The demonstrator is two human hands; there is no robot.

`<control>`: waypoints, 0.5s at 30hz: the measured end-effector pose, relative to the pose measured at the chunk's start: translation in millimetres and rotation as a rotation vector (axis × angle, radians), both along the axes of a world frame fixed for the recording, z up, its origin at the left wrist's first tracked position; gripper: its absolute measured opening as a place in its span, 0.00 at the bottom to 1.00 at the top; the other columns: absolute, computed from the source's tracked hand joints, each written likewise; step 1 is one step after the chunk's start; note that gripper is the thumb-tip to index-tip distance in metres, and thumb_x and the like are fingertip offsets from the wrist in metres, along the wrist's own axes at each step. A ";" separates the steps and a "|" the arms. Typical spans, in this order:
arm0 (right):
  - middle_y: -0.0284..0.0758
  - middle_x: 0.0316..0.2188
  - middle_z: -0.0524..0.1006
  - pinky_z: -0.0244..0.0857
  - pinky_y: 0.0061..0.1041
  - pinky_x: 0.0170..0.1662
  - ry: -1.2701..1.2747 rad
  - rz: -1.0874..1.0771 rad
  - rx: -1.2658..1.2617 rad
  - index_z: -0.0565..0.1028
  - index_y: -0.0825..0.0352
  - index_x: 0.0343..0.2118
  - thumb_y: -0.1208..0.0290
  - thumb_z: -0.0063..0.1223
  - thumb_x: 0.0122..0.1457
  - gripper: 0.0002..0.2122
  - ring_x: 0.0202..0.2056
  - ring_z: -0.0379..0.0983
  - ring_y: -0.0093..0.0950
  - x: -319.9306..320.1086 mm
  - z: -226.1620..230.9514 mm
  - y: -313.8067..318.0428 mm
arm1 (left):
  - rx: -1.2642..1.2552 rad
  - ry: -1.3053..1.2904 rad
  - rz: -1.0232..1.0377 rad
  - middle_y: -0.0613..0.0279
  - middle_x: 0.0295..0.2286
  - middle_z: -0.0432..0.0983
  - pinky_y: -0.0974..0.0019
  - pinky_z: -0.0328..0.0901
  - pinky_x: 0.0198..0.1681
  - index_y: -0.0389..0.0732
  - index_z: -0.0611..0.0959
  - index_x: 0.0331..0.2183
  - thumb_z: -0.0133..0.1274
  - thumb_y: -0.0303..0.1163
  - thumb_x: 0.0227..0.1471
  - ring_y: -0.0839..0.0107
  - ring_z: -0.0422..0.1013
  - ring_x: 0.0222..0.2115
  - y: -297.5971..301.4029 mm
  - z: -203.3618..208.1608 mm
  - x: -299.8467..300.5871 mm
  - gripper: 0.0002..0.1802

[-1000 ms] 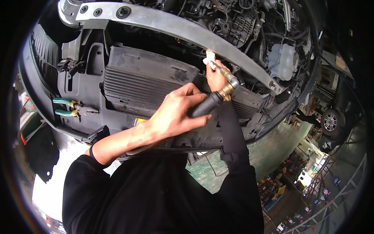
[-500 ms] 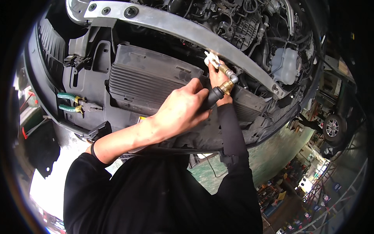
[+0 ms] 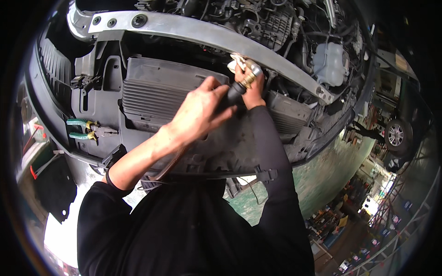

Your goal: The person uses a compressed air nozzle and a cloth to clean the engine bay of a car. They repeatedly direct air at various components while wiping surfaces with the cloth, focusing on the front crossmember and surrounding areas.

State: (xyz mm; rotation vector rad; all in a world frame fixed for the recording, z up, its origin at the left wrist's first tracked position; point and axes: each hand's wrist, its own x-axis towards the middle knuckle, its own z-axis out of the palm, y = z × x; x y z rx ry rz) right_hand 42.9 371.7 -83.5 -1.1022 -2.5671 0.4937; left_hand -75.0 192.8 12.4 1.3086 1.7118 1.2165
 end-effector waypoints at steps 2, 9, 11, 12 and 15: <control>0.45 0.26 0.75 0.65 0.35 0.31 0.065 0.070 -0.060 0.73 0.70 0.30 0.63 0.51 0.54 0.13 0.28 0.74 0.41 1.5 -2.4 -3.2 | -0.009 -0.014 0.035 0.45 0.31 0.67 0.55 0.67 0.35 0.31 0.75 0.36 0.57 0.32 0.44 0.47 0.69 0.30 -0.5 -3.8 -2.4 0.18; 0.49 0.26 0.75 0.66 0.43 0.34 -0.067 -0.116 -0.116 0.76 0.66 0.29 0.66 0.51 0.51 0.09 0.32 0.72 0.48 -8.4 3.2 -4.9 | -0.011 -0.054 0.106 0.48 0.31 0.69 0.60 0.64 0.36 0.30 0.74 0.41 0.57 0.37 0.46 0.52 0.69 0.31 -6.4 -11.0 -13.2 0.24; 0.48 0.25 0.75 0.66 0.43 0.34 -0.105 -0.125 -0.228 0.76 0.66 0.29 0.64 0.52 0.51 0.10 0.32 0.72 0.48 -8.0 17.3 -2.1 | -0.041 -0.085 0.144 0.51 0.29 0.71 0.64 0.63 0.34 0.31 0.74 0.42 0.55 0.38 0.48 0.63 0.69 0.28 -6.9 -14.0 -16.1 0.23; 0.48 0.25 0.75 0.66 0.42 0.34 -0.170 -0.188 -0.298 0.76 0.66 0.29 0.64 0.52 0.51 0.10 0.32 0.72 0.47 -2.1 25.8 -5.2 | -0.013 -0.143 0.188 0.55 0.27 0.73 0.68 0.63 0.33 0.33 0.74 0.42 0.53 0.38 0.51 0.72 0.68 0.28 -2.7 -16.1 -18.0 0.21; 0.46 0.25 0.76 0.66 0.39 0.33 -0.092 -0.182 -0.125 0.76 0.67 0.31 0.66 0.54 0.50 0.10 0.31 0.72 0.46 15.5 48.4 -12.8 | -0.166 -0.379 0.198 0.51 0.22 0.71 0.64 0.63 0.31 0.32 0.72 0.39 0.49 0.40 0.54 0.67 0.68 0.24 3.1 -12.5 -21.2 0.20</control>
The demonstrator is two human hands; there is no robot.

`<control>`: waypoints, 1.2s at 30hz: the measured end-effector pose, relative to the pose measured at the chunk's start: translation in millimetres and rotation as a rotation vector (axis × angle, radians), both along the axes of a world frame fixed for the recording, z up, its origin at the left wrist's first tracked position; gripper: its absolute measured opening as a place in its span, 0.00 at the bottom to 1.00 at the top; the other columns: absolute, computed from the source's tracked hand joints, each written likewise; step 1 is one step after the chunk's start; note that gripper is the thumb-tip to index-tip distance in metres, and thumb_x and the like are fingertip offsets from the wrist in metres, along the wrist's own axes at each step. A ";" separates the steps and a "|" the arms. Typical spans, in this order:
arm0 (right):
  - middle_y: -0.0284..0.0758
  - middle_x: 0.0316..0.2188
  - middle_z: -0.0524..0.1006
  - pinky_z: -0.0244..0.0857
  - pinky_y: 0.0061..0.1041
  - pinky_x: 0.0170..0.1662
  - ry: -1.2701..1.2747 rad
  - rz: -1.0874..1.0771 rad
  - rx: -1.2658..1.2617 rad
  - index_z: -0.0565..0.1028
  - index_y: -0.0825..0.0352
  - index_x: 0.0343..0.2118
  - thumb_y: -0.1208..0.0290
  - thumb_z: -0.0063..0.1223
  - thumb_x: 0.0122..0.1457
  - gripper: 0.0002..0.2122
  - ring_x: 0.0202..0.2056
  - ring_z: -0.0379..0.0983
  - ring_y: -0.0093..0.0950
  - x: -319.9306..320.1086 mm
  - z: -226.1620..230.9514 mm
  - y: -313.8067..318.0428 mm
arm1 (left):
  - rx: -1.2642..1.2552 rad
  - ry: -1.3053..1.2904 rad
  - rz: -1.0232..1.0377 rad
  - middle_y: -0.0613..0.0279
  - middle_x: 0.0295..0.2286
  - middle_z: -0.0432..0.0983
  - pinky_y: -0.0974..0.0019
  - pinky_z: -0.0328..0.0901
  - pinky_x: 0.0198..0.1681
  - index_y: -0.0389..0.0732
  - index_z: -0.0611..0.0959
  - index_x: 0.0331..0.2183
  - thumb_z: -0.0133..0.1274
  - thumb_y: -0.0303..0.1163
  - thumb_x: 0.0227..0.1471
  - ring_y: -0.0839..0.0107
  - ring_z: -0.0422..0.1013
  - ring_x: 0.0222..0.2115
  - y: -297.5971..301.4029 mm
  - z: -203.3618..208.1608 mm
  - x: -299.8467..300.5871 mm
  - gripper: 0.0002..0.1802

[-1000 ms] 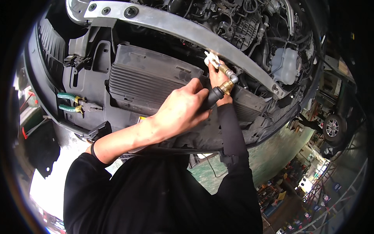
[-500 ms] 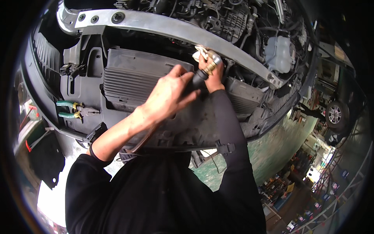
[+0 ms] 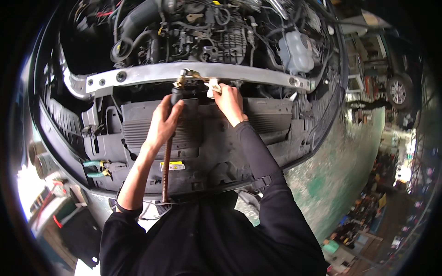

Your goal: The person uses a compressed air nozzle and a cloth to clean the engine bay of a car. They repeatedly direct air at various components while wiping surfaces with the cloth, focusing on the front crossmember and surrounding areas.

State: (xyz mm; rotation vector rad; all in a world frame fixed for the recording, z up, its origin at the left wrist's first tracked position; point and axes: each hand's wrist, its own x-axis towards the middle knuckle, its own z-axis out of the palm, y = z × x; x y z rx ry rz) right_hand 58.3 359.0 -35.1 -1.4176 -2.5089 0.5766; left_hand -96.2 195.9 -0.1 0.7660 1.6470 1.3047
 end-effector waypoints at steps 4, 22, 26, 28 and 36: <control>0.45 0.29 0.76 0.67 0.37 0.33 0.158 -0.002 0.032 0.74 0.68 0.32 0.70 0.56 0.47 0.10 0.33 0.72 0.44 13.2 3.4 -11.0 | -0.016 0.249 -0.149 0.52 0.21 0.71 0.66 0.63 0.29 0.32 0.70 0.38 0.49 0.40 0.55 0.66 0.66 0.22 20.2 25.1 -8.0 0.19; 0.42 0.26 0.78 0.67 0.26 0.34 0.448 0.234 -0.158 0.76 0.68 0.34 0.72 0.58 0.46 0.11 0.31 0.77 0.29 -13.3 42.4 2.4 | -0.099 0.448 -0.302 0.61 0.25 0.70 0.70 0.62 0.20 0.39 0.77 0.36 0.48 0.41 0.56 0.73 0.67 0.21 46.6 55.4 -9.2 0.14; 0.39 0.26 0.78 0.67 0.26 0.35 0.396 0.176 -0.082 0.76 0.68 0.35 0.73 0.57 0.46 0.12 0.29 0.76 0.29 -14.1 15.9 -4.2 | -0.119 0.279 -0.353 0.61 0.22 0.70 0.68 0.62 0.23 0.35 0.74 0.37 0.42 0.36 0.58 0.75 0.63 0.19 16.6 77.7 13.6 0.14; 0.40 0.27 0.78 0.67 0.27 0.36 0.091 0.170 -0.064 0.76 0.69 0.35 0.74 0.55 0.46 0.12 0.30 0.76 0.31 -3.9 3.6 -0.6 | -0.434 0.298 -0.447 0.53 0.20 0.71 0.63 0.63 0.24 0.32 0.71 0.33 0.39 0.34 0.59 0.67 0.66 0.19 22.6 86.5 12.3 0.14; 0.41 0.26 0.77 0.66 0.29 0.36 0.278 0.176 -0.137 0.75 0.69 0.31 0.65 0.52 0.52 0.11 0.30 0.74 0.33 2.7 -36.8 5.7 | 0.160 0.421 -0.315 0.40 0.22 0.70 0.51 0.65 0.29 0.30 0.66 0.28 0.46 0.36 0.55 0.44 0.70 0.25 8.8 30.5 46.7 0.16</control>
